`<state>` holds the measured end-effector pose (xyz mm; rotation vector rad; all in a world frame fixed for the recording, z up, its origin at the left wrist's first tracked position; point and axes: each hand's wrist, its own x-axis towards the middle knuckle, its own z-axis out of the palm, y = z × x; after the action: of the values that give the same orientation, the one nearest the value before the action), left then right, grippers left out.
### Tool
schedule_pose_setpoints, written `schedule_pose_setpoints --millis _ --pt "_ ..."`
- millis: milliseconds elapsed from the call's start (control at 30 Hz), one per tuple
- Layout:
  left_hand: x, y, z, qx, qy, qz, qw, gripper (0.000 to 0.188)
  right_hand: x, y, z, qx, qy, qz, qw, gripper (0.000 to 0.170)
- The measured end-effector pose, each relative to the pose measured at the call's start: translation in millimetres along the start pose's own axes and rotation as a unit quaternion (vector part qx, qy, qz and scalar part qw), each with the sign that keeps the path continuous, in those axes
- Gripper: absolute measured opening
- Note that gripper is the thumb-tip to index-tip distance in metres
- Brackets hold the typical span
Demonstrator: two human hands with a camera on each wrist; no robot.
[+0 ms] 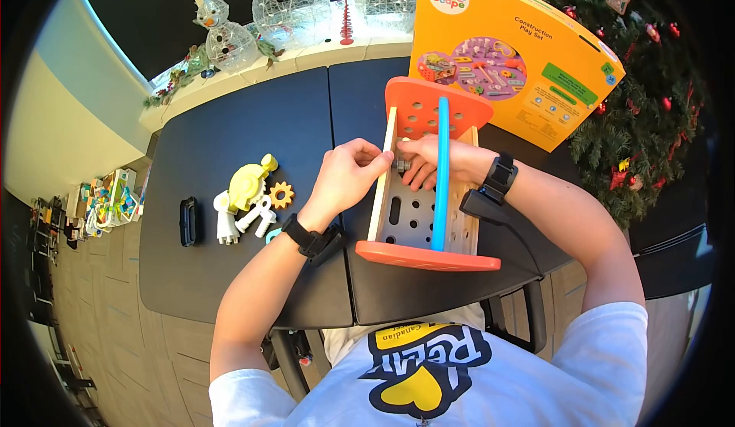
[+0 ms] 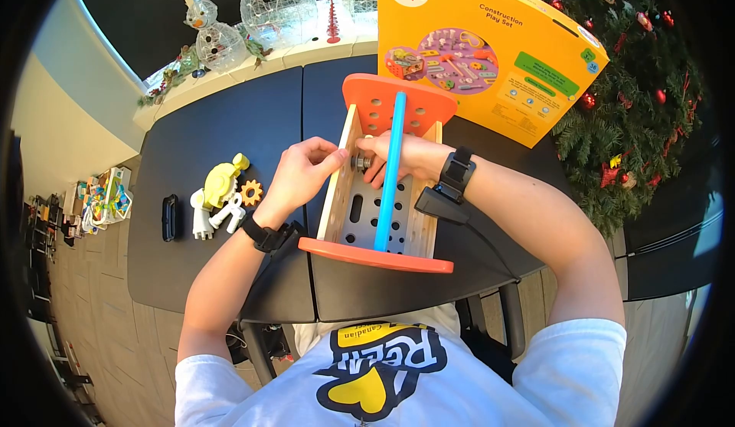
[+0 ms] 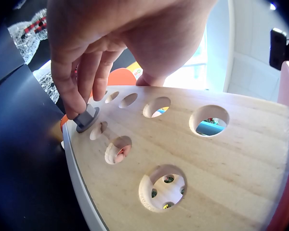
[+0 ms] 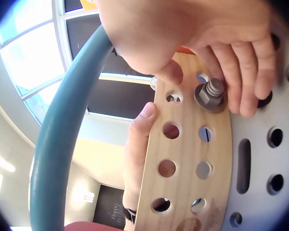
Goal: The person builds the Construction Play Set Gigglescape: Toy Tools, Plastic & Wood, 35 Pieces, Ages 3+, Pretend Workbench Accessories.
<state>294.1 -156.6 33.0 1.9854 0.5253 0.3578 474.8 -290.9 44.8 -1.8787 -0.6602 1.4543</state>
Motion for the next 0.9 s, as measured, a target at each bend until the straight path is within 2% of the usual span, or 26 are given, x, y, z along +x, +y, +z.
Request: schedule_pose_setpoints --millis 167,267,467,567,767,900 --pt "0 0 0 0.006 0.002 0.000 1.000 0.044 0 11 -2 -0.040 -0.023 -0.086 0.995 0.050" --pt "1 -1 1 0.005 0.002 0.000 1.000 0.044 3 13 -4 -0.056 -0.031 -0.095 0.993 0.046" --pt "1 -1 0 0.001 0.002 0.001 1.000 0.043 4 6 -5 -0.020 -0.034 -0.003 0.999 0.045" --pt "1 -1 0 0.002 0.001 -0.001 1.000 0.043 2 2 -3 0.012 -0.010 0.010 1.000 0.043" --pt "0 0 1 0.005 0.003 0.002 1.000 0.045 -5 6 0 -0.046 -0.025 -0.061 0.997 0.039" --pt "1 -1 1 0.005 0.000 0.001 1.000 0.044 3 6 -3 -0.019 -0.038 -0.021 0.999 0.043"
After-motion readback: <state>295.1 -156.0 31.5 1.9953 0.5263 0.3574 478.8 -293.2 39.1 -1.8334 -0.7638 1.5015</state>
